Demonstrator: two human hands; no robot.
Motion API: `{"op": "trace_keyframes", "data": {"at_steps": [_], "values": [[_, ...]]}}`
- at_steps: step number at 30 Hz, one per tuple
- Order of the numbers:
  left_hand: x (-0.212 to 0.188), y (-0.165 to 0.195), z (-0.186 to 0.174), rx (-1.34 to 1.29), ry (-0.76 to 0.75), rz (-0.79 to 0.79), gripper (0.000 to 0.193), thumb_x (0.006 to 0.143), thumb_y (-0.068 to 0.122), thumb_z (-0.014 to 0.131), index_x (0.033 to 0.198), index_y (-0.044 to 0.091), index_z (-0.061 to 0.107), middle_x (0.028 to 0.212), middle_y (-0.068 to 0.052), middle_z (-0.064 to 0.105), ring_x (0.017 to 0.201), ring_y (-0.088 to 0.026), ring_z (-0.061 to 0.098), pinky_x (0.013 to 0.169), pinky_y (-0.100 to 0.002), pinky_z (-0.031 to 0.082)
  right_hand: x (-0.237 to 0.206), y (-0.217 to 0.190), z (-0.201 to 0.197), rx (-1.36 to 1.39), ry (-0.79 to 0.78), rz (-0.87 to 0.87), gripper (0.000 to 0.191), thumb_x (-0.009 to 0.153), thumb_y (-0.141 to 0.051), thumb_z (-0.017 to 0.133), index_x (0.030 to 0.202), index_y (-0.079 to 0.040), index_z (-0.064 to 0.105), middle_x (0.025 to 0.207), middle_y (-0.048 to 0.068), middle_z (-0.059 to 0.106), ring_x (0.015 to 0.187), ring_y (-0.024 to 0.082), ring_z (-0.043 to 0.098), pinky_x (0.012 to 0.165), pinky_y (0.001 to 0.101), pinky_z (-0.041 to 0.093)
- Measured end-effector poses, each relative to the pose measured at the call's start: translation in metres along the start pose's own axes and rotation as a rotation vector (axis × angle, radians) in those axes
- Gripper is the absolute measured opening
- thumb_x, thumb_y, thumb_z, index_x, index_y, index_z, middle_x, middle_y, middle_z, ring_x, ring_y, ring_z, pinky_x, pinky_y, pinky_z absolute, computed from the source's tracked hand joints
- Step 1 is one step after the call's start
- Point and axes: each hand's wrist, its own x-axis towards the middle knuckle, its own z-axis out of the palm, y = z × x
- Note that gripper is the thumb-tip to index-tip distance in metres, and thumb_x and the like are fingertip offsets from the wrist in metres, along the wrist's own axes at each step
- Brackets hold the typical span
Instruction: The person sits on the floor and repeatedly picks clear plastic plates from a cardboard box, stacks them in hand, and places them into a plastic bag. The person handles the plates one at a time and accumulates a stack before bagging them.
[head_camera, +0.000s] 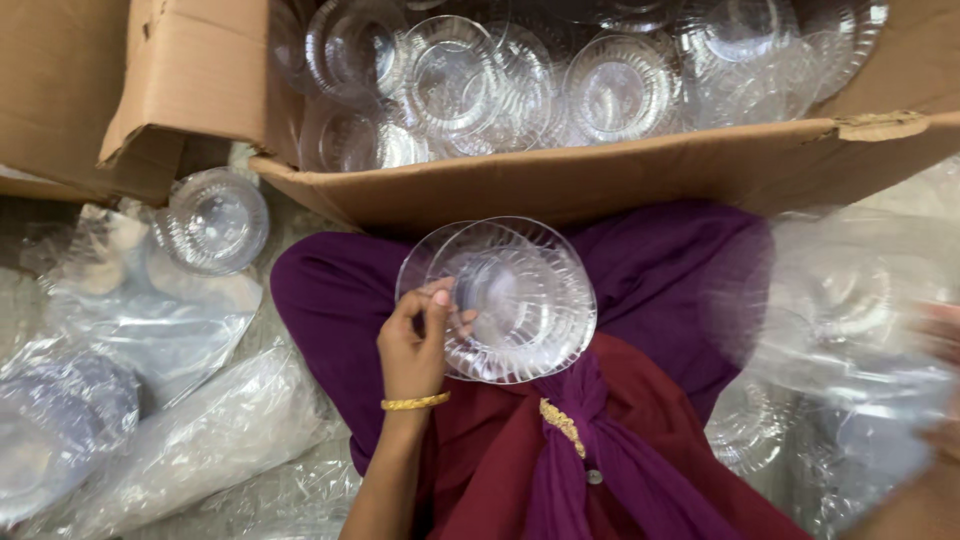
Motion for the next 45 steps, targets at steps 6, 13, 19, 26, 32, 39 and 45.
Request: {"op": "trace_keyframes", "data": {"at_steps": [6,13,19,26,32,39,45], "values": [[-0.005,-0.003,0.020,-0.058,-0.068,-0.011,0.024,0.100,0.013,0.060,0.085,-0.006,0.060,0.119,-0.021,0.070,0.081,-0.023,0.079,0.062,-0.029,0.065,0.007,0.069,-0.032,-0.627,-0.007,0.311,0.032,0.107,-0.019,0.062,0.128,0.005,0.057,0.120,0.022,0.068,0.111,0.030,0.070,0.091,0.0374,0.062],[-0.011,0.005,0.034,0.063,-0.128,0.026,0.026,0.099,0.016,0.063,0.086,-0.006,0.061,0.116,-0.019,0.074,0.080,-0.023,0.080,0.061,-0.027,0.063,-0.006,0.022,0.017,0.172,-0.208,-0.115,0.042,0.108,-0.031,0.059,0.131,0.005,0.056,0.126,0.024,0.067,0.120,0.033,0.069,0.099,0.0415,0.061],[-0.032,0.005,0.039,0.050,-0.250,0.102,0.035,0.105,0.029,0.056,0.114,-0.004,0.064,0.120,-0.019,0.073,0.087,-0.021,0.079,0.072,-0.028,0.067,-0.046,-0.028,0.155,0.425,-0.644,0.362,0.029,0.102,-0.014,0.056,0.122,0.007,0.062,0.109,0.025,0.073,0.103,0.032,0.073,0.085,0.0402,0.064],[-0.015,0.017,0.031,-0.158,-0.268,-0.011,0.048,0.109,0.033,0.041,0.154,0.015,0.043,0.120,-0.010,0.077,0.083,-0.013,0.081,0.068,-0.024,0.065,-0.019,-0.010,0.142,0.440,-0.554,0.228,0.024,0.102,-0.009,0.058,0.122,0.003,0.060,0.108,0.018,0.072,0.098,0.023,0.072,0.082,0.0339,0.061],[-0.005,0.056,0.036,0.391,-0.491,0.170,0.038,0.100,0.010,0.056,0.137,0.006,0.064,0.115,-0.014,0.075,0.081,-0.022,0.075,0.074,-0.033,0.061,-0.039,0.004,0.171,0.350,-0.525,0.200,0.035,0.092,-0.009,0.070,0.125,0.001,0.064,0.107,0.010,0.068,0.095,0.015,0.063,0.084,0.0255,0.053],[0.162,0.121,0.007,0.718,-0.294,0.872,0.023,0.101,0.006,0.061,0.123,0.005,0.068,0.107,-0.015,0.069,0.091,-0.031,0.069,0.085,-0.041,0.054,-0.032,-0.001,0.216,-0.424,-0.753,-0.386,0.050,0.083,-0.026,0.077,0.127,-0.007,0.068,0.116,0.011,0.070,0.102,0.027,0.067,0.089,0.0381,0.054],[0.343,0.083,0.044,2.025,-0.557,0.108,0.033,0.088,0.004,0.062,0.120,0.009,0.066,0.112,-0.013,0.069,0.099,-0.037,0.069,0.081,-0.049,0.056,-0.016,-0.013,0.216,-0.563,-0.916,-0.385,0.057,0.082,-0.034,0.075,0.131,-0.008,0.064,0.127,0.012,0.068,0.115,0.031,0.063,0.098,0.0413,0.051]]}}
